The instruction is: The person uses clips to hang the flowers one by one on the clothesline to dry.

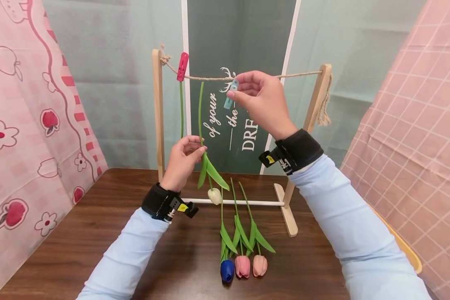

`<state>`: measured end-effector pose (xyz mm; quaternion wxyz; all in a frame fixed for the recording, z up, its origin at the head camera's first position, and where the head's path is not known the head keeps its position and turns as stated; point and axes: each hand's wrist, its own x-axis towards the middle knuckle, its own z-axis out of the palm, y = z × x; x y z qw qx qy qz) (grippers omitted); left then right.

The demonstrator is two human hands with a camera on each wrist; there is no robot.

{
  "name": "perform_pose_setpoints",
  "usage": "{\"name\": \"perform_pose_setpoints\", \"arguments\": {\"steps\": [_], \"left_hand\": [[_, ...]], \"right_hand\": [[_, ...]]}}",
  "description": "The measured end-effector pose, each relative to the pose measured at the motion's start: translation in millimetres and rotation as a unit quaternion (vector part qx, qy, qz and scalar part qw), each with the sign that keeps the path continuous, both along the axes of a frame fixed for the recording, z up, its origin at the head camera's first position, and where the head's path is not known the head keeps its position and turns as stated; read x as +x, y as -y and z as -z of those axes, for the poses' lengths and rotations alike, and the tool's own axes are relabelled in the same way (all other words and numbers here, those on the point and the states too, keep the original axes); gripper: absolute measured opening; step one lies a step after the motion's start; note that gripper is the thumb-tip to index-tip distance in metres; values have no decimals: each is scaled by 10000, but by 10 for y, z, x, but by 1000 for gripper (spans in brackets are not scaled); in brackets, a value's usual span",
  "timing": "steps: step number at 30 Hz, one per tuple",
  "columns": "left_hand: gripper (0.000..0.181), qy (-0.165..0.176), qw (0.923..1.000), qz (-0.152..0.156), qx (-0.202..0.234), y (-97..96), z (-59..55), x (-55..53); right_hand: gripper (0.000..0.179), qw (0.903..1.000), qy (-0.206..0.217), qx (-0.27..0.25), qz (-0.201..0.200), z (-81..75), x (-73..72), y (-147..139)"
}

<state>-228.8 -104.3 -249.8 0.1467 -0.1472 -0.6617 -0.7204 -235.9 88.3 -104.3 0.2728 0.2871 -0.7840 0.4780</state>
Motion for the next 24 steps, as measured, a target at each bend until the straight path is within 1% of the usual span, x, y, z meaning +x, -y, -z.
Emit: {"name": "perform_pose_setpoints", "arguments": {"steps": [4, 6, 14, 19, 24], "left_hand": [[22, -41, 10000, -74, -26, 1, -16, -17], [22, -64, 9999, -123, -45, 6, -24, -25], [21, -99, 9996, -245, -101, 18, -43, -74], [21, -86, 9995, -308, -44, 23, -38, -98], [19, -77, 9994, -327, -16, 30, -20, -91]], "right_hand": [[29, 9992, 233, -225, -246, -123, -15, 70], [29, 9987, 313, -279, -302, -180, -26, 104], [29, 9974, 457, -469, -295, -356, -98, 211], [30, 9956, 672, -595, -254, -416, -168, 288], [30, 9929, 926, -726, -197, -457, -243, 373]]}}
